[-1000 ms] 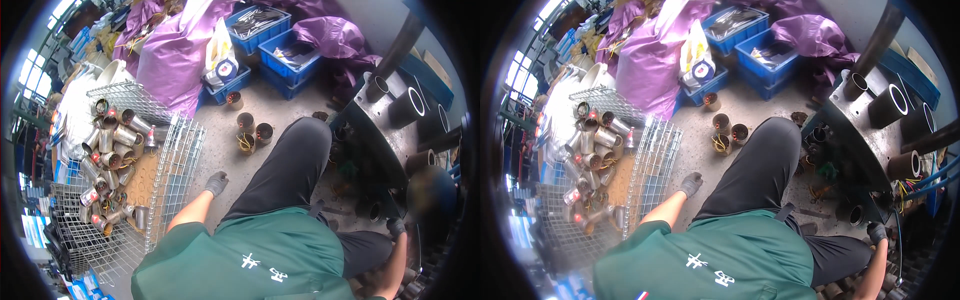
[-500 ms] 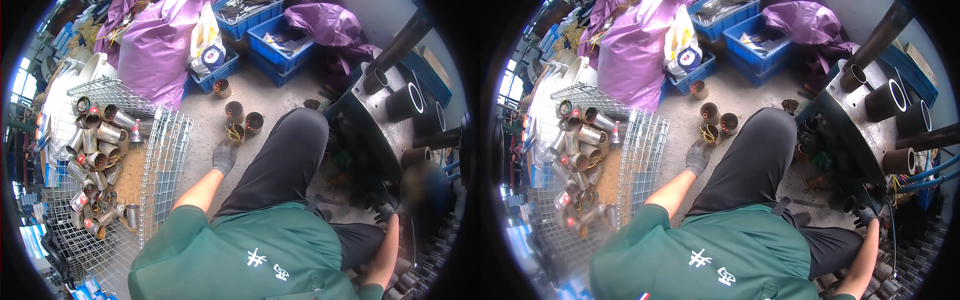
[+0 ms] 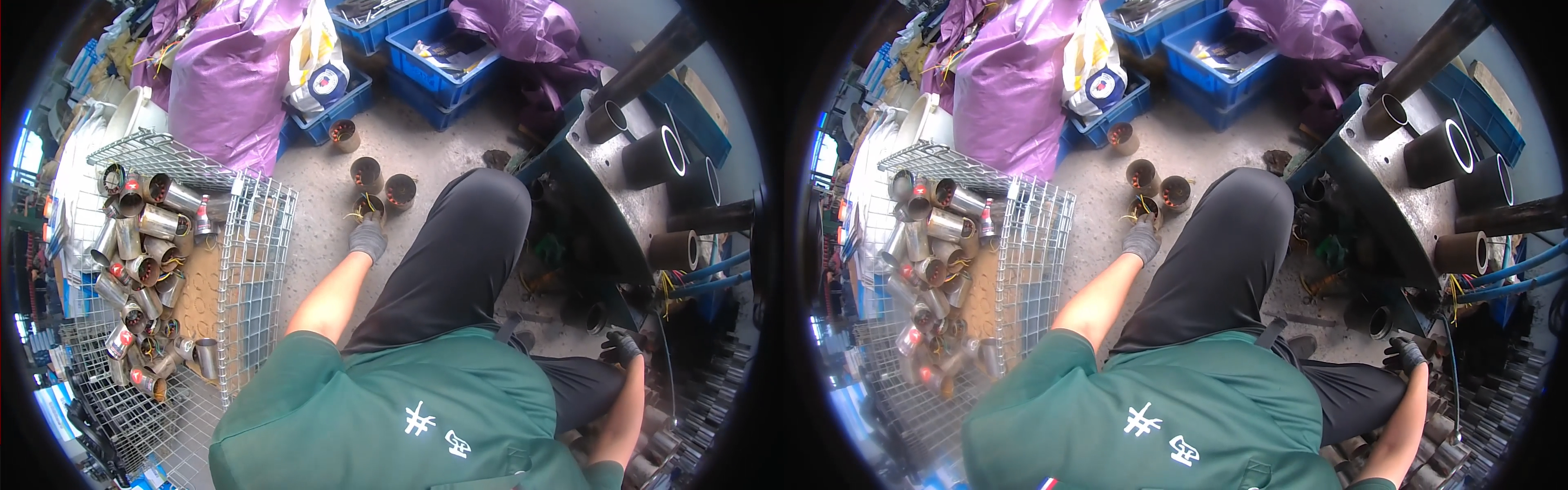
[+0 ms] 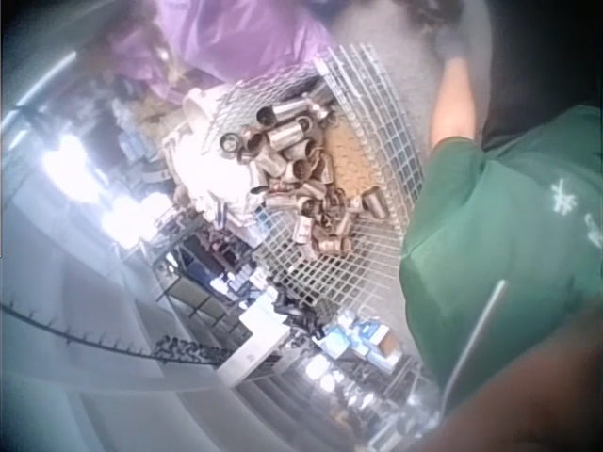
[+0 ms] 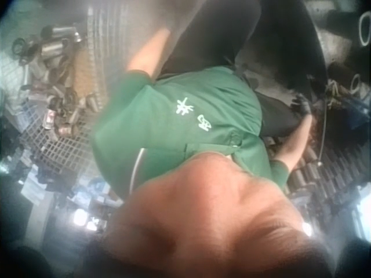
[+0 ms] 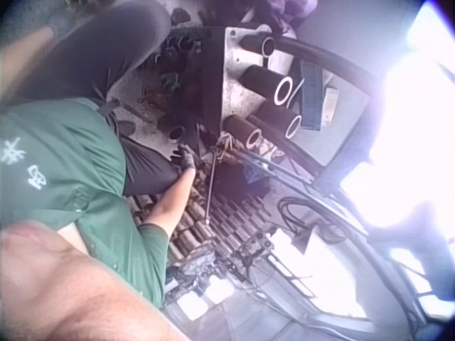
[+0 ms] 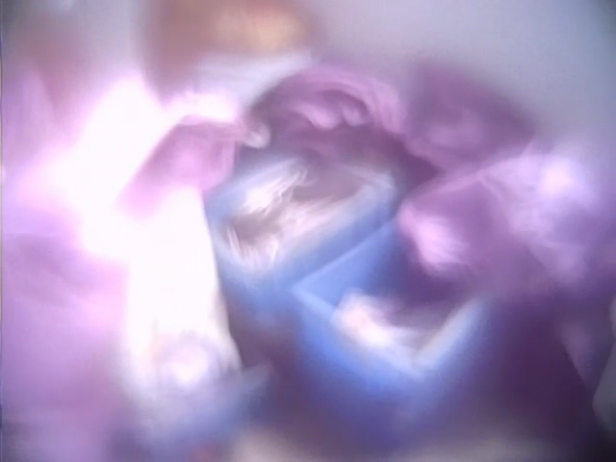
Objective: The person selects a metal cylinder from a wire basket, places it into a press machine, and pulls a lever to compress the object before removing it and placing it down.
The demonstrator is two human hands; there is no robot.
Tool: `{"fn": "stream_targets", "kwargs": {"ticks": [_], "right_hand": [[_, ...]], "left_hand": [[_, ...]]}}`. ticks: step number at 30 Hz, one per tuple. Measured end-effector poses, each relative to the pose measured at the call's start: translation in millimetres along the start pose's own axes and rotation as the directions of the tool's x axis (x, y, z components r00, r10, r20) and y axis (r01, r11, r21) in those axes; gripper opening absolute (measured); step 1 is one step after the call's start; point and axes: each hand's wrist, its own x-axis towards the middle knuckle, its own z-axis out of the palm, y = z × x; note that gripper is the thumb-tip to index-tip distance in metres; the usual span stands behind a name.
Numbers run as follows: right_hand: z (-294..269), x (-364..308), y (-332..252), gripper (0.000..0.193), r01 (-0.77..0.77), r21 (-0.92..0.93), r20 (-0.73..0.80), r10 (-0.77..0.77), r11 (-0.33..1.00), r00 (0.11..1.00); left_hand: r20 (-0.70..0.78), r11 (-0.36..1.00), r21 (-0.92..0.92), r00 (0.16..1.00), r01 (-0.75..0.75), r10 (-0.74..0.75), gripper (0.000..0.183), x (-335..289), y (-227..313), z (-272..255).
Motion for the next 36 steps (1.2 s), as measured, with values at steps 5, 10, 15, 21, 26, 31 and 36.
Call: {"fn": "stream_targets", "kwargs": {"ticks": [5,10,15,21,26,31,36], "right_hand": [[4,4,-3,0.051,0.022,-0.018,0.012,-0.022,1.000,1.000],[1,3,2,0.049,0.022,-0.040,0.008,-0.022,0.999,1.000],[-1,7,-4,0.049,0.034,-0.046,0.040,-0.032,0.998,0.999],[-4,12,8,0.045,0.107,-0.016,0.011,-0.107,0.994,0.994],[1,6,-3,0.050,0.150,-0.005,-0.007,-0.150,0.989,0.989],[-2,8,2,0.050,0.155,0.001,-0.024,-0.155,0.988,0.988],[1,6,-5,0.048,0.158,-0.031,-0.032,-0.159,0.987,0.987]], "left_hand": [[0.060,0.993,0.086,0.995,0.077,-0.082,0.053,15,-5,-5],[0.203,0.975,0.181,0.965,0.131,-0.167,0.034,47,5,-12],[0.453,0.941,0.314,0.891,-0.128,-0.030,0.037,92,-27,12],[0.107,0.989,0.130,0.990,0.073,-0.087,0.036,34,-1,-6],[-0.281,0.989,-0.031,0.951,-0.146,0.132,0.043,-23,-16,0],[-0.275,0.989,0.045,0.950,-0.142,0.149,0.048,-44,-11,-13],[-0.214,0.981,0.194,0.975,-0.015,0.058,0.053,-35,1,-19]]}}
